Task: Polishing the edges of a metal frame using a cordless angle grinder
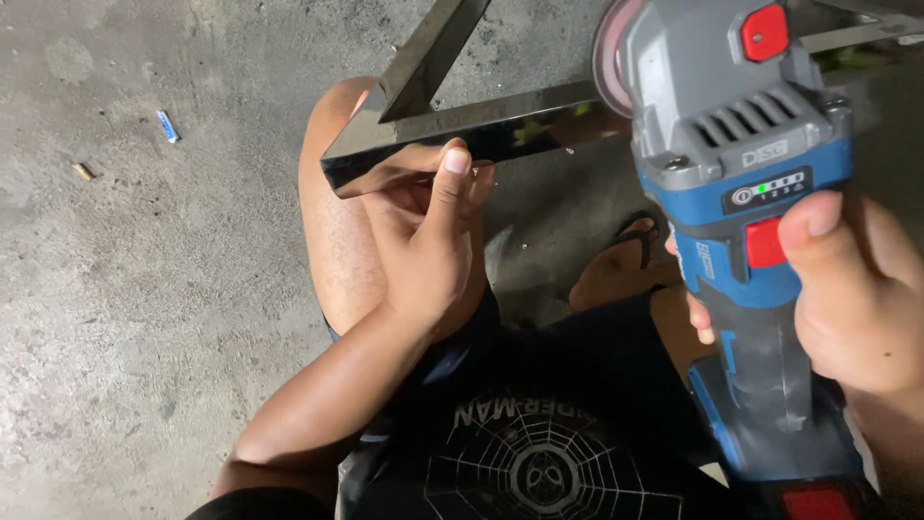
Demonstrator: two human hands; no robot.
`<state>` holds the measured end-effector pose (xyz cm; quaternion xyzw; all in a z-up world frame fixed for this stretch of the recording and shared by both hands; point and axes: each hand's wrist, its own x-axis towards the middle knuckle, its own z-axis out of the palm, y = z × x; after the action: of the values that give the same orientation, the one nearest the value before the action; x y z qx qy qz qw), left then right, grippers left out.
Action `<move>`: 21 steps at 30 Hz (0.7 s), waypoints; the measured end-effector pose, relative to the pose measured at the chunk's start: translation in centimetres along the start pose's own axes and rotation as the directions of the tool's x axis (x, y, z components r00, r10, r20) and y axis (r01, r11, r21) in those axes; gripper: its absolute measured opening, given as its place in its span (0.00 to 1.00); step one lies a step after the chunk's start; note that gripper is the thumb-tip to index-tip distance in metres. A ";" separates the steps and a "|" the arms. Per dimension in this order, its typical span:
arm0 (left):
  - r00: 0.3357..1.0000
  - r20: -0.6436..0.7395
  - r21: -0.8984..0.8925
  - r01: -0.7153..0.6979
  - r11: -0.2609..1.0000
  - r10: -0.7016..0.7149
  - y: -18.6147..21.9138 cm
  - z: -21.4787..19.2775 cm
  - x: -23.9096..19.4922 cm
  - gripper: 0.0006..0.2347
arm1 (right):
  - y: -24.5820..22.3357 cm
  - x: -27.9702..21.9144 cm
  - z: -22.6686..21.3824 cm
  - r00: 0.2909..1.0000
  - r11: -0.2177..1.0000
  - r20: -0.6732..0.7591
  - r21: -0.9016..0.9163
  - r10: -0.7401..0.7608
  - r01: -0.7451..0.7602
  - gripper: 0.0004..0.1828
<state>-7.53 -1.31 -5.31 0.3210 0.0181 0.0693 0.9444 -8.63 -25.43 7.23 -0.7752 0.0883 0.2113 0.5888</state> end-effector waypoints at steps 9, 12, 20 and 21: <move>1.000 -0.001 -0.060 0.027 0.998 -0.028 0.1 0.1 -0.1 0.02 | 5.6 0.2 -6.8 0.981 0.974 0.034 0.113 0.193 -0.195 0.59; 0.998 -0.027 -0.053 0.051 0.997 -0.053 0.2 0.0 -0.3 0.02 | 3.4 0.5 -4.8 0.991 0.988 0.053 0.082 0.126 -0.130 0.55; 1.000 -0.009 0.024 -0.007 1.000 0.007 0.6 0.1 -0.5 0.04 | -2.4 0.5 1.2 0.995 0.996 0.077 -0.066 0.067 -0.062 0.34; 1.000 -0.020 0.034 -0.003 0.999 0.003 0.7 0.1 -0.4 0.03 | -2.9 0.8 1.7 0.988 0.995 0.149 -0.092 0.048 -0.034 0.32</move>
<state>-7.97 -0.90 -4.83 0.3364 0.0285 0.0738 0.9384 -7.21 -22.84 9.11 -0.7804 0.0497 0.2853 0.5542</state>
